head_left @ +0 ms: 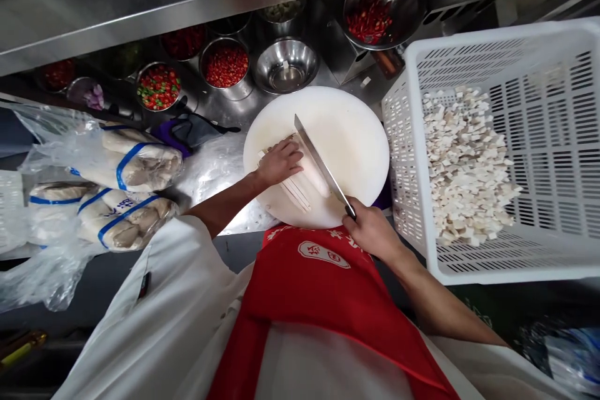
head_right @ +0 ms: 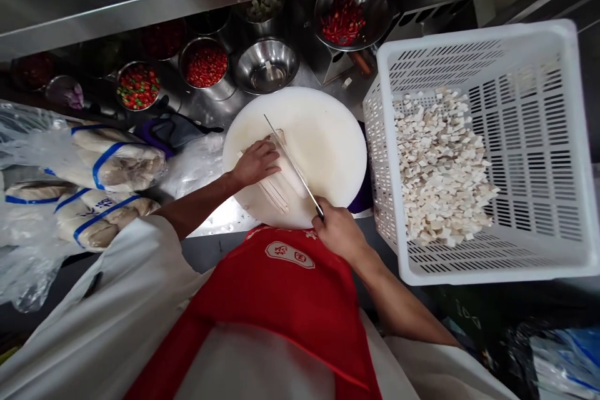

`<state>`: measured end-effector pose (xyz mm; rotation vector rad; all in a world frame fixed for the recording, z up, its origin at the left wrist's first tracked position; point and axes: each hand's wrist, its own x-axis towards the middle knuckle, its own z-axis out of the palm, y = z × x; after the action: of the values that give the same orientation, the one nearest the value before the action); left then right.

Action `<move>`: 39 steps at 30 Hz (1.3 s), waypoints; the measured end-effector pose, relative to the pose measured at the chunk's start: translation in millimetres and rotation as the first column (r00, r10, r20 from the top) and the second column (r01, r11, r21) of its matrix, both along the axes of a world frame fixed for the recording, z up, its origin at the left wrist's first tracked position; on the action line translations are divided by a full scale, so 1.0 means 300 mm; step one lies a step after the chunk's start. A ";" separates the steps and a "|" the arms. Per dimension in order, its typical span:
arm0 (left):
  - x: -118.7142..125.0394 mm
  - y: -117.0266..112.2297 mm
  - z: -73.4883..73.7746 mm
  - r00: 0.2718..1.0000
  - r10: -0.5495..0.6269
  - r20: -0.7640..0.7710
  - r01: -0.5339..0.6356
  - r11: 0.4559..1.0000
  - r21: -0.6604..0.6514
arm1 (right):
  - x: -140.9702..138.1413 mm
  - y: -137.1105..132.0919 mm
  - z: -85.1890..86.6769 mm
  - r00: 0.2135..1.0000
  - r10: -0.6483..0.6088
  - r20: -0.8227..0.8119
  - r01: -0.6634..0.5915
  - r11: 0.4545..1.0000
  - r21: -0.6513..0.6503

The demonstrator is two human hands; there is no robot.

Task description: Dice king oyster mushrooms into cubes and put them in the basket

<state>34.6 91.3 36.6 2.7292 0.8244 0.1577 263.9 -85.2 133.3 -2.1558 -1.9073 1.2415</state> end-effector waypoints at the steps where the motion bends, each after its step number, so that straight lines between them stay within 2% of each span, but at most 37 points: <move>1: -0.001 0.002 -0.001 1.000 -0.003 0.002 0.003 1.000 0.000 | -0.003 0.008 0.008 1.000 0.010 -0.003 -0.010 1.000 0.004; 9: 0.002 0.025 -0.004 0.998 -0.056 0.029 0.057 0.998 -0.042 | -0.026 0.064 0.045 0.995 0.082 0.047 -0.078 0.993 -0.091; 15: -0.002 0.024 -0.019 0.998 -0.050 0.025 0.050 0.999 -0.004 | -0.072 0.212 0.033 0.988 0.137 0.074 -0.129 0.986 -0.107; 17: -0.002 0.024 -0.018 0.998 -0.054 0.024 0.054 0.999 0.006 | -0.075 0.224 0.036 0.988 0.139 0.075 -0.131 0.986 -0.100; 21: 0.000 0.022 -0.009 0.997 -0.061 0.036 0.061 0.998 0.008 | -0.030 0.127 0.065 0.989 0.140 0.037 -0.134 0.982 -0.132; 23: 0.002 0.021 -0.006 0.998 -0.046 0.045 0.046 0.999 0.002 | -0.010 0.065 0.059 0.993 0.118 0.019 -0.113 0.980 -0.166; 26: 0.001 0.017 -0.010 0.998 -0.030 0.052 0.031 0.999 -0.014 | -0.017 0.012 0.000 0.998 0.057 0.037 -0.049 0.979 -0.196; 29: -0.004 0.010 -0.018 0.998 -0.023 0.059 0.023 1.000 0.000 | -0.048 0.000 -0.068 0.997 0.026 0.068 -0.014 0.986 -0.166; 31: -0.008 0.001 -0.023 0.998 -0.004 0.064 0.002 1.000 0.022 | -0.058 -0.002 -0.083 0.998 0.026 0.058 -0.017 0.990 -0.138; 35: -0.014 -0.018 -0.024 0.998 0.050 0.047 -0.052 0.998 0.029 | -0.042 -0.011 -0.039 0.999 0.014 0.031 -0.011 0.994 -0.109; 39: -0.016 -0.025 -0.023 0.997 0.056 0.050 -0.057 0.998 0.031 | -0.026 -0.002 0.013 0.999 0.034 0.015 -0.033 0.997 -0.066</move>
<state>30.0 83.9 29.6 2.7216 0.8930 0.2512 256.1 -85.9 137.3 -2.1795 -1.9438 1.3150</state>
